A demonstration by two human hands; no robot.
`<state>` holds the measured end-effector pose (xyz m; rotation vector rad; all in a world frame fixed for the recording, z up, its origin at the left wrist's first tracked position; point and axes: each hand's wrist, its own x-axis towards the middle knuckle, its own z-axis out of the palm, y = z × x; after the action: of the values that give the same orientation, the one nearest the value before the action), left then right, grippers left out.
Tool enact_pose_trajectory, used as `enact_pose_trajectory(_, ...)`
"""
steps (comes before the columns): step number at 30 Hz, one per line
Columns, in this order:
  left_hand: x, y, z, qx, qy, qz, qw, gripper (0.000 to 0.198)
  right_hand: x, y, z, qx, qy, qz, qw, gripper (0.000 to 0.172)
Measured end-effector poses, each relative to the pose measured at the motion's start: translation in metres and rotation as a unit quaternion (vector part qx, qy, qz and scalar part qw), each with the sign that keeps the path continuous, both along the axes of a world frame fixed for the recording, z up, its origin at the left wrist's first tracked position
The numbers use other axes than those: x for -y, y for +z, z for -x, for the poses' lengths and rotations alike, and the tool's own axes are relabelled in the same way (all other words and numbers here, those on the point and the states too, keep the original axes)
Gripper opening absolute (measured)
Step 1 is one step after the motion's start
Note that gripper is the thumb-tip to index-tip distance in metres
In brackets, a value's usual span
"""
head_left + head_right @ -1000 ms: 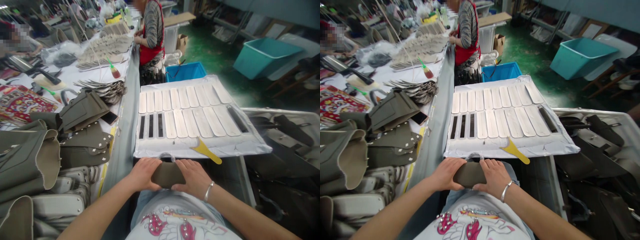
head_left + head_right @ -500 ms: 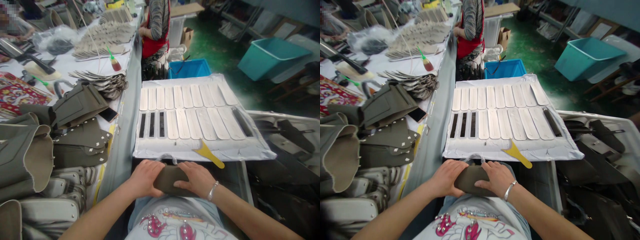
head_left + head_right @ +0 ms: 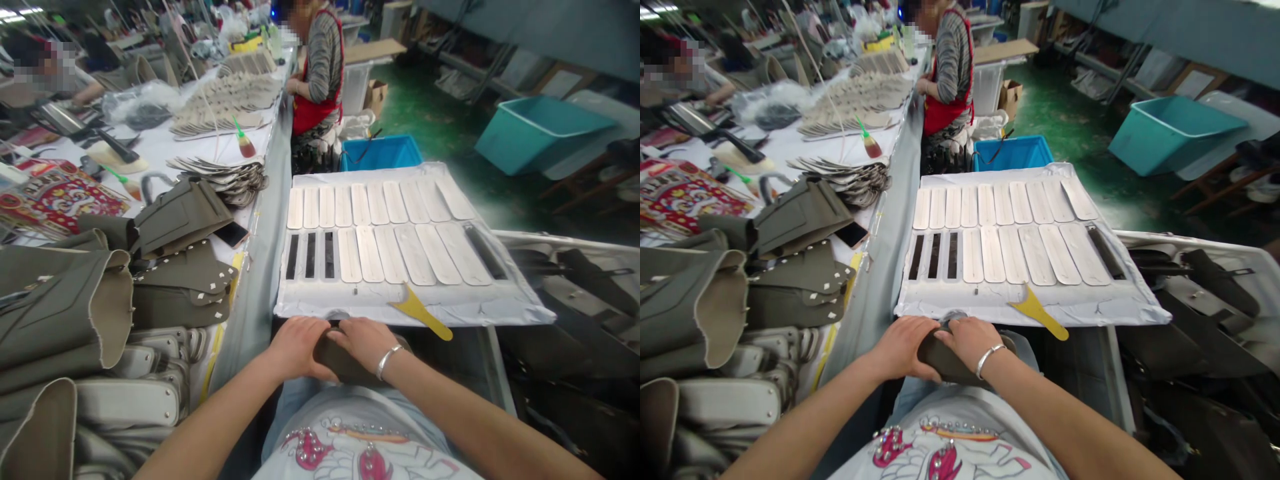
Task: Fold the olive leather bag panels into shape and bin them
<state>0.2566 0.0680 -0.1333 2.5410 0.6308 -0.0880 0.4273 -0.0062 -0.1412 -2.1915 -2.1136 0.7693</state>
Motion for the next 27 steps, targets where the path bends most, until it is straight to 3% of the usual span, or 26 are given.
enact_pose_trajectory(3, 0.003, -0.001, 0.002, 0.007, 0.013, -0.01, 1.0, 0.081, 0.011, 0.005, -0.004, -0.022, 0.023, -0.023, 0.999, 0.043)
enact_pose_trajectory(6, 0.004, -0.003, 0.004, 0.009, 0.01, -0.012, 1.0, 0.082, 0.016, 0.008, -0.007, -0.052, 0.044, -0.036, 0.997, 0.048)
enact_pose_trajectory(12, -0.004, -0.006, 0.002, 0.006, 0.0, -0.021, 1.0, 0.079, -0.001, 0.003, -0.005, -0.046, 0.032, 0.001, 0.998, 0.039)
enact_pose_trajectory(19, 0.001, -0.007, 0.0, 0.0, 0.039, -0.11, 0.993, 0.026, 0.006, 0.0, -0.002, 0.053, 0.03, -0.034, 0.998, 0.043)
enact_pose_trajectory(24, 0.008, -0.007, -0.007, -0.052, 0.029, -0.141, 0.988, 0.025, 0.026, 0.002, -0.02, 0.124, 0.042, -0.046, 0.99, 0.046)
enact_pose_trajectory(27, 0.009, -0.009, -0.008, -0.058, 0.028, -0.163, 0.984, 0.026, 0.028, 0.0, -0.01, 0.119, 0.021, -0.048, 0.991, 0.041)
